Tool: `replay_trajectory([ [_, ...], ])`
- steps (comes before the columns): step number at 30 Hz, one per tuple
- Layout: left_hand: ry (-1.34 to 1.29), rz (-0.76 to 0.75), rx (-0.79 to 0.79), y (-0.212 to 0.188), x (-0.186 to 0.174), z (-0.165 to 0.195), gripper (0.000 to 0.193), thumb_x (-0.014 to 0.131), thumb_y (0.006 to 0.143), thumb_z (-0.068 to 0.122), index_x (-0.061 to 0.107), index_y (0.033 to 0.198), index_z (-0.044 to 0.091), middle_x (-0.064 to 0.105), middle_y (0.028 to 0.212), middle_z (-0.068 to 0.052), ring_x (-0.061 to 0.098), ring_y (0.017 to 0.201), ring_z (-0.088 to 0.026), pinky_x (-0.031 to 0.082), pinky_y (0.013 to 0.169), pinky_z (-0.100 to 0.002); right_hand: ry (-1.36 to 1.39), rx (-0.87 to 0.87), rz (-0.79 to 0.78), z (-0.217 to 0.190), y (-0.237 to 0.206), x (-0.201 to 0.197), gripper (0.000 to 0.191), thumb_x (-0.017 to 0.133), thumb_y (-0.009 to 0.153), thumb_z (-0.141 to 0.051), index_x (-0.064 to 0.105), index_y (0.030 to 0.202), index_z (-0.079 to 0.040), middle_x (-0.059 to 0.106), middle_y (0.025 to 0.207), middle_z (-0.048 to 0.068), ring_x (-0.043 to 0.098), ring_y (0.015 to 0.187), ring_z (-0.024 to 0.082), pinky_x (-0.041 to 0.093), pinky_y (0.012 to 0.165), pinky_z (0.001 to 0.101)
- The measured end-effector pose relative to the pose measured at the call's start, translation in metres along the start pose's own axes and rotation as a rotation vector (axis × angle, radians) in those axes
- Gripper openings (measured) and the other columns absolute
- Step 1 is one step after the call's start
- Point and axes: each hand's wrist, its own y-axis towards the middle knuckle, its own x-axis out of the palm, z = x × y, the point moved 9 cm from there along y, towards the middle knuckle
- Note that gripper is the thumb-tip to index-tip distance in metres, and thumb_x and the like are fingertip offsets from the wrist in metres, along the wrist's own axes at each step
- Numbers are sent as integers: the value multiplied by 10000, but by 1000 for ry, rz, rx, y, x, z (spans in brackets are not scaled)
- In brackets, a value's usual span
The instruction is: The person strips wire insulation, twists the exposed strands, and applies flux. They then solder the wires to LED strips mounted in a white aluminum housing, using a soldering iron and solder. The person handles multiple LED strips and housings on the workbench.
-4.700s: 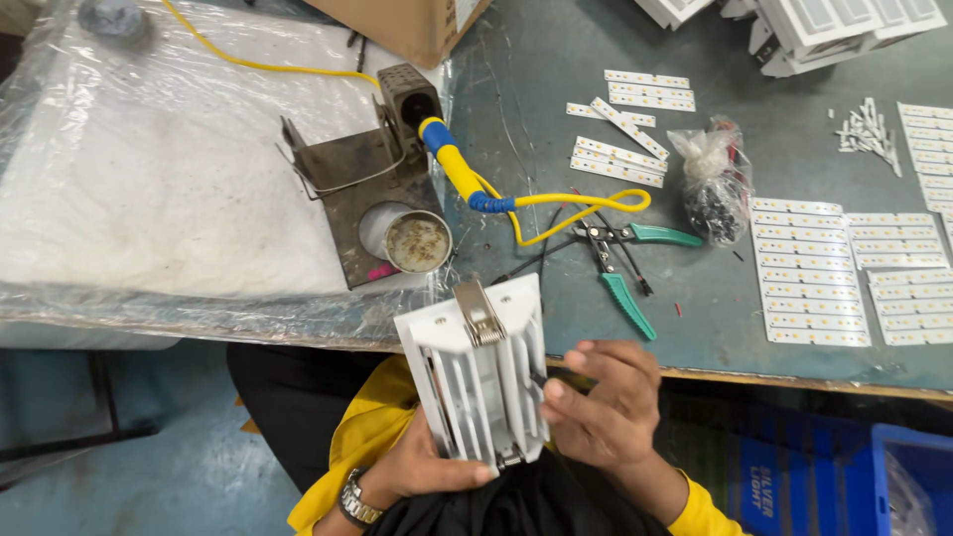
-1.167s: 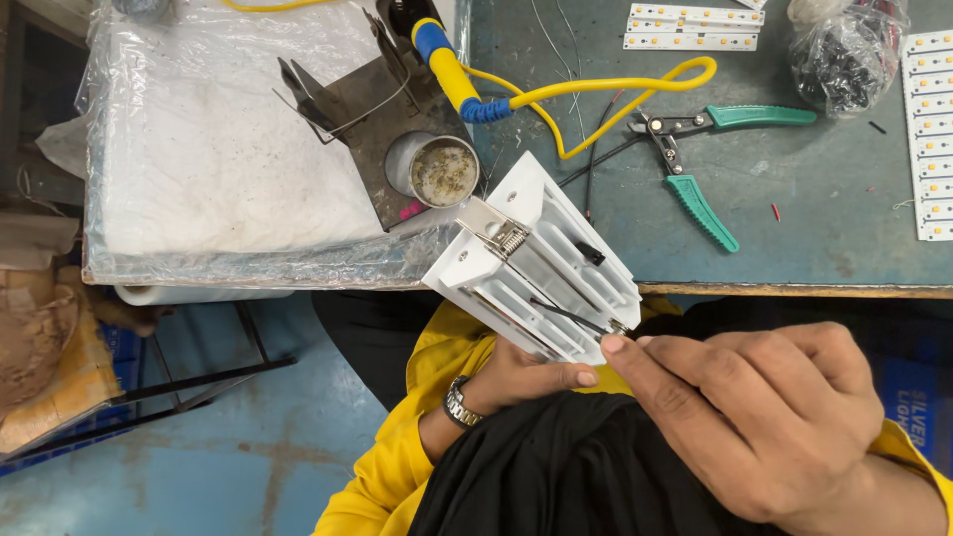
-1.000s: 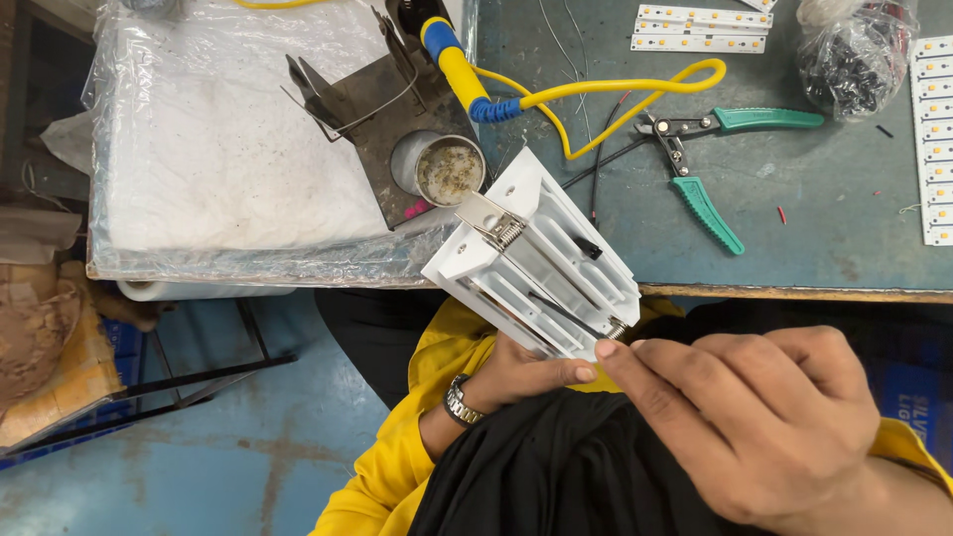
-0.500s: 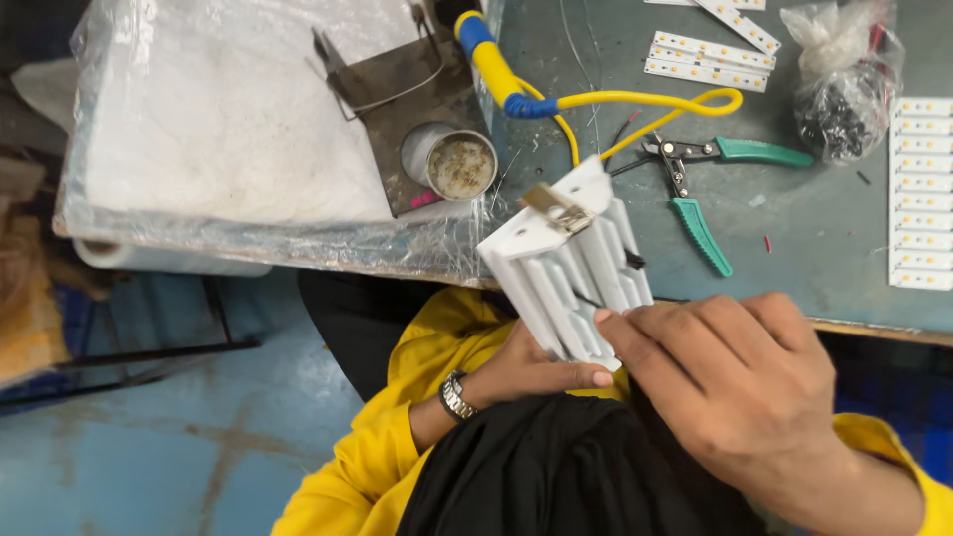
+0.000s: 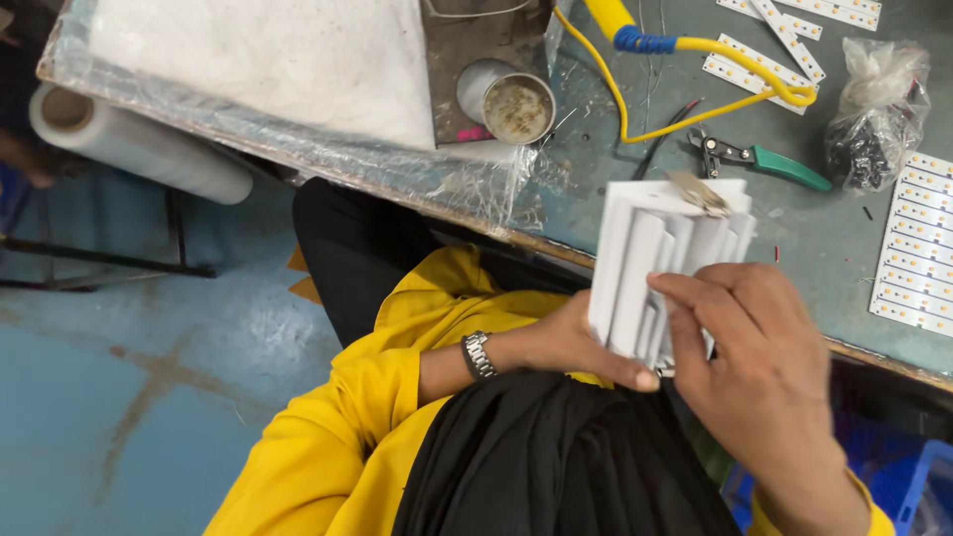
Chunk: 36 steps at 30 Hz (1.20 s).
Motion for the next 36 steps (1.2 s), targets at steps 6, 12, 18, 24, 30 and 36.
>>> replay_trajectory([
  [6,14,-4,80,2,5,1,754,901,832,179,519,1460,9,642,1270,-57,614,1216,-141,550,1049,-332,356,50,200,9,-21,3,370,724,980,-30,594,1319,-101,506,1401,153,525,1324,304,471,1055,389],
  [12,11,-62,121,3,6,8,858,895,817,177,437,1528,29,585,1425,-48,556,1323,-135,515,1112,-346,302,-7,129,10,-26,37,671,387,1100,-483,202,1652,-151,116,1771,146,54,1643,371,-107,1297,568],
  [18,40,-63,127,0,-8,9,983,868,824,165,296,1613,37,490,1517,-76,479,1402,-166,454,1157,-376,84,-2,12,24,-25,59,886,184,987,-746,73,1676,-200,-11,1751,121,-152,1608,405,-238,1216,619],
  [24,17,-20,88,4,-18,14,862,635,1009,438,205,1641,37,413,1598,-121,413,1476,-217,360,1217,-396,376,-49,104,30,-31,72,904,257,1007,-725,-129,1677,-255,-205,1743,134,-183,1635,398,-107,1307,604],
  [30,610,140,224,-7,-21,74,724,507,1076,424,306,1630,4,418,1613,-221,425,1492,-333,316,1236,-462,723,16,167,36,-58,117,1008,560,1115,-370,-305,1606,-210,-368,1674,192,-152,1633,384,106,1328,510],
  [36,1218,280,288,-24,-6,143,675,605,1001,362,399,1567,56,384,1659,-210,429,1423,-458,328,1176,-529,1301,208,-146,40,-66,177,1092,594,1055,-407,-336,1542,-110,118,1714,224,256,1581,346,265,1273,452],
])
